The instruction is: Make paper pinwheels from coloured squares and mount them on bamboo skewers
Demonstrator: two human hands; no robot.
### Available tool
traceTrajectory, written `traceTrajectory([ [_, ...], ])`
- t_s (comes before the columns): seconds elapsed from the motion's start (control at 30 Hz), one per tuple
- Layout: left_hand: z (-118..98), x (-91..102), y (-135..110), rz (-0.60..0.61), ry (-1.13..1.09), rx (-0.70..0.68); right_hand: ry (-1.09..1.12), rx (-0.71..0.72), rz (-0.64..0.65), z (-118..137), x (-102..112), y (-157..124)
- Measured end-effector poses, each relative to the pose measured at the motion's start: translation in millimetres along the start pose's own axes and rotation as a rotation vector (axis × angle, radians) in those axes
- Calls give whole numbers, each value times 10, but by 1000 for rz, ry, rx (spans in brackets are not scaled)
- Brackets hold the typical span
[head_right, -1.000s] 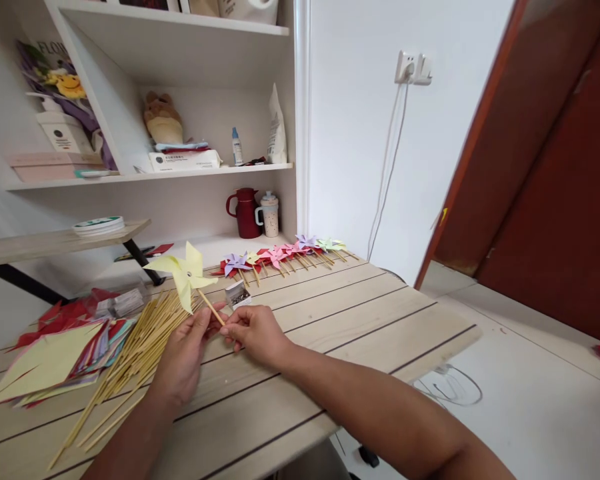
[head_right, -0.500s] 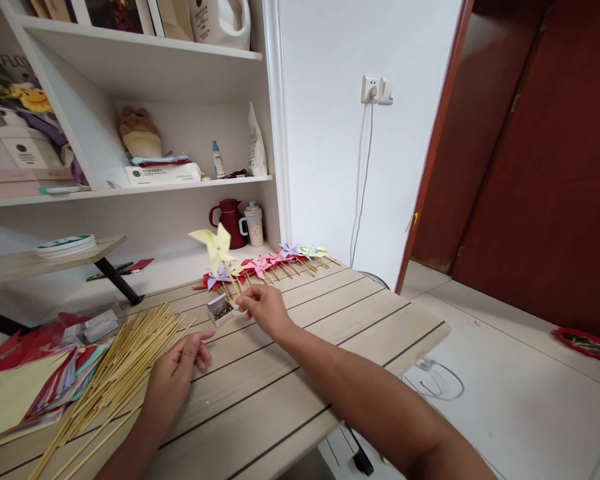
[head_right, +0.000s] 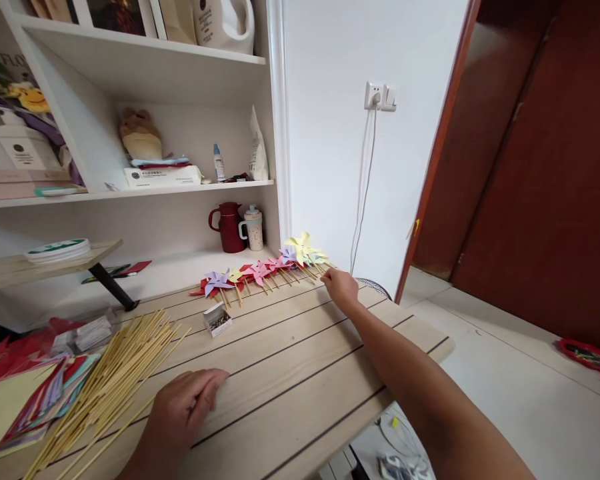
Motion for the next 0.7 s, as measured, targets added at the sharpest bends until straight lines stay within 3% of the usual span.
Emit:
traceTrajectory([
  [0.1, -80, -45, -1, 47, 55, -59, -69, -35, -3, -183, -30, 42],
  [0.23, -50, -138, -48, 113, 80, -54, -109, -37, 11, -182, -140, 110],
  [0.47, 150, -439, -196, 467, 8, 201, -113, 27, 76, 217, -381, 168],
  [0.57, 181, -454, -209, 488, -66, 287, -104, 50, 114, 384, -533, 85],
  [0.7, 204, -447, -215, 482, -103, 299, -90, 74, 161, 509, -709, -39],
])
Point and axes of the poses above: each hand's wrist, its own y-axis towards the middle knuckle, its own x-axis out of the back of the hand, z = x × y, the point moved 7 cm from there along y, towards the middle knuckle, and after that the axes turned 1 degree about y, right-handed, at the moved point
